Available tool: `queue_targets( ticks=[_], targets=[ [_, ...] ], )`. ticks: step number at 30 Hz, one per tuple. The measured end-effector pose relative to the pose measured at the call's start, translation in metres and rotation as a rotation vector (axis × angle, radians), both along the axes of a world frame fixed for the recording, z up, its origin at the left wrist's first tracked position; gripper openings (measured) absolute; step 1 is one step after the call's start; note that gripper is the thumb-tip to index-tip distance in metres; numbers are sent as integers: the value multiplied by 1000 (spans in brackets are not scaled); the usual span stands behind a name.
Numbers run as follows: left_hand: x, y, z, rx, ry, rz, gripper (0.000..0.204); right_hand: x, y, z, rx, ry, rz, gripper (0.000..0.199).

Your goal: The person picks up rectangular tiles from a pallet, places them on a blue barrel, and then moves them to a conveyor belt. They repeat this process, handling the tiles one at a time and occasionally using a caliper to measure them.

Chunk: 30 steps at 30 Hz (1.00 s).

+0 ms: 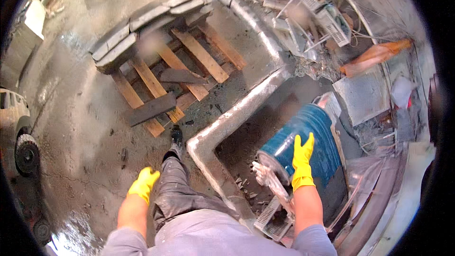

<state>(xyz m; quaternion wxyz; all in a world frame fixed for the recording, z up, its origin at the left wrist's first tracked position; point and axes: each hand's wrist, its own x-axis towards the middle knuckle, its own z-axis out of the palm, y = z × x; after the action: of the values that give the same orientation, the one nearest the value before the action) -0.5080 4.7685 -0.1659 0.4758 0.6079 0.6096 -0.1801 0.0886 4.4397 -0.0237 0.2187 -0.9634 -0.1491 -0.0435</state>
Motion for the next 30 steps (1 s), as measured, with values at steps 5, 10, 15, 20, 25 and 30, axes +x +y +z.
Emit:
queue_targets(
  ticks=[5, 10, 15, 20, 25, 30],
  targets=[
    [164, 193, -37, 120, -188, -180, 69, 57, 20, -23, -468, 171, -321, 97],
    [306, 319, -149, -33, -106, -21, 79, 35, 75, -52, -1135, 59, -494, 105],
    [442, 373, -265, -187, -53, 583, 75, 43, 65, -55, -1116, -47, -421, 99],
    [511, 428, -429, -169, 482, 52, 113, 57, 62, -63, -1030, -36, -320, 91],
    [503, 402, -496, -298, 527, -115, 95, 48, 74, -50, -971, 27, -347, 84],
    [550, 359, -472, -86, 911, 87, 106, 43, 76, -47, -981, -9, -333, 85]
  ],
)
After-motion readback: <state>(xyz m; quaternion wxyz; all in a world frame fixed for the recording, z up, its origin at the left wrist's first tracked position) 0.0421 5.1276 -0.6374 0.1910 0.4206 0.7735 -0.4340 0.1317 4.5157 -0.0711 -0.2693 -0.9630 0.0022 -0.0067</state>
